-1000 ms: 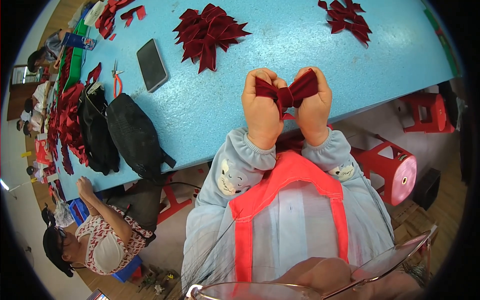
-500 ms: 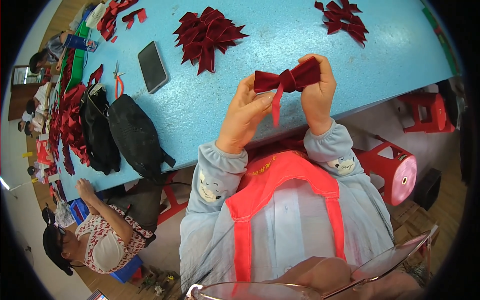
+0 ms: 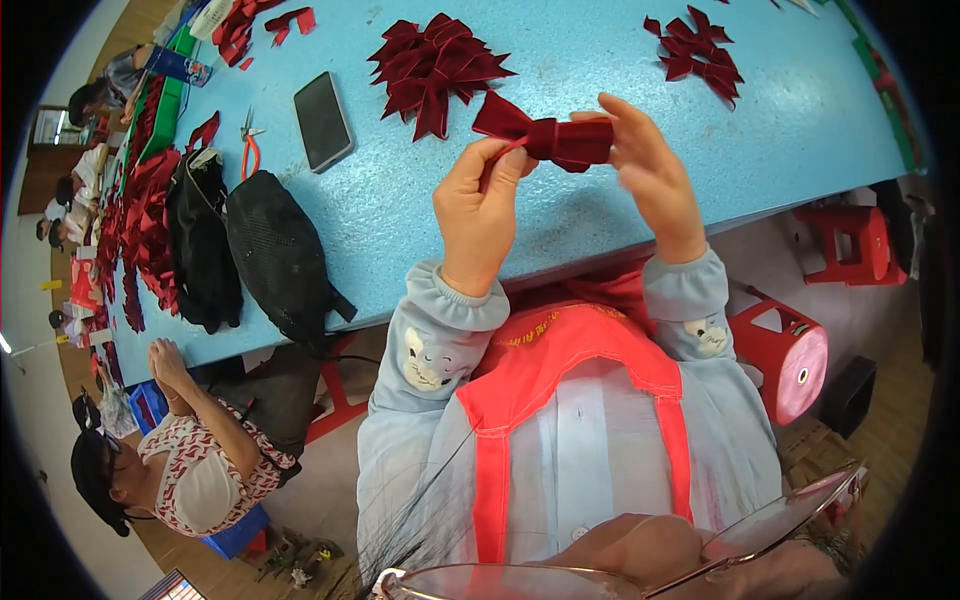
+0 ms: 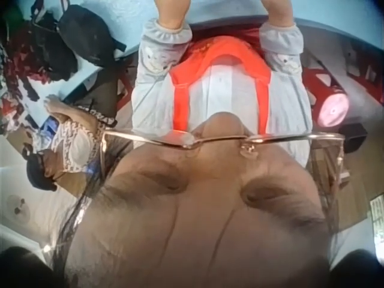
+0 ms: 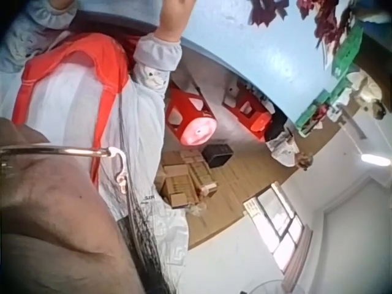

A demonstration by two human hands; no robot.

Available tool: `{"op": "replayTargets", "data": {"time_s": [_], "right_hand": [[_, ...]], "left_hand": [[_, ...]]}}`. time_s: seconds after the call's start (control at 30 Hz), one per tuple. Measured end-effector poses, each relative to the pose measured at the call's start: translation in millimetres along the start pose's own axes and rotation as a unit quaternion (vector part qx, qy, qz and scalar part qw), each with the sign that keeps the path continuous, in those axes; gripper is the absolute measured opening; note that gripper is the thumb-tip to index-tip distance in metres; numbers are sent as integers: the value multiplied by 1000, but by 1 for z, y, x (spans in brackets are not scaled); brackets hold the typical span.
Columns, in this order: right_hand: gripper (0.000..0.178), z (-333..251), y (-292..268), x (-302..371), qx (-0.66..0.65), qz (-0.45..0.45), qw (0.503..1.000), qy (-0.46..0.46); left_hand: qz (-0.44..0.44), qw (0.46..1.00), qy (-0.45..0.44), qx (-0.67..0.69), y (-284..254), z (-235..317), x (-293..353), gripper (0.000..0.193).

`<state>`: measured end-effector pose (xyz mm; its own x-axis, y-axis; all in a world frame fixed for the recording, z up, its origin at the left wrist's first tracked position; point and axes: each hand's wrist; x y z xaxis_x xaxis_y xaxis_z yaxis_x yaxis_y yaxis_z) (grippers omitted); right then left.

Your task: The person is manually folding and assembling red fabric strips into decorative bows at a workstation.

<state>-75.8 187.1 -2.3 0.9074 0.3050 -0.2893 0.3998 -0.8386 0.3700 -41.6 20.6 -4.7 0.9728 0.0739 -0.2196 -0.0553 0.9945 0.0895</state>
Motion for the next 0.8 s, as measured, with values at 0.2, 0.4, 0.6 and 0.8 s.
{"op": "replayTargets", "data": {"time_s": [0.2,0.4,0.6,0.8], "right_hand": [[21,-10,-18,-15,79,-120,976,164],[15,1,-13,-19,113,-152,961,201],[14,2,-14,-19,92,-158,962,203],[20,-2,-12,-28,93,-158,957,225]], "left_hand": [[-69,968,124,-206,4,-3,4,10],[-54,979,63,-184,13,-3,9,7],[-100,943,-255,192,-1,-13,7,12],[-110,921,-297,227,-2,-15,7,16]]}}
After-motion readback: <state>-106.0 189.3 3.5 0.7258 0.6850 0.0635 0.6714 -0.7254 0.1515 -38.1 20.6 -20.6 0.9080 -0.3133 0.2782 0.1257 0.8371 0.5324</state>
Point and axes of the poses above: each hand's wrist, its own x-axis away from the middle knuckle, its own y-axis out of the palm, z = x × y, and after that the axes turned 8 degrees about -z, right-handed
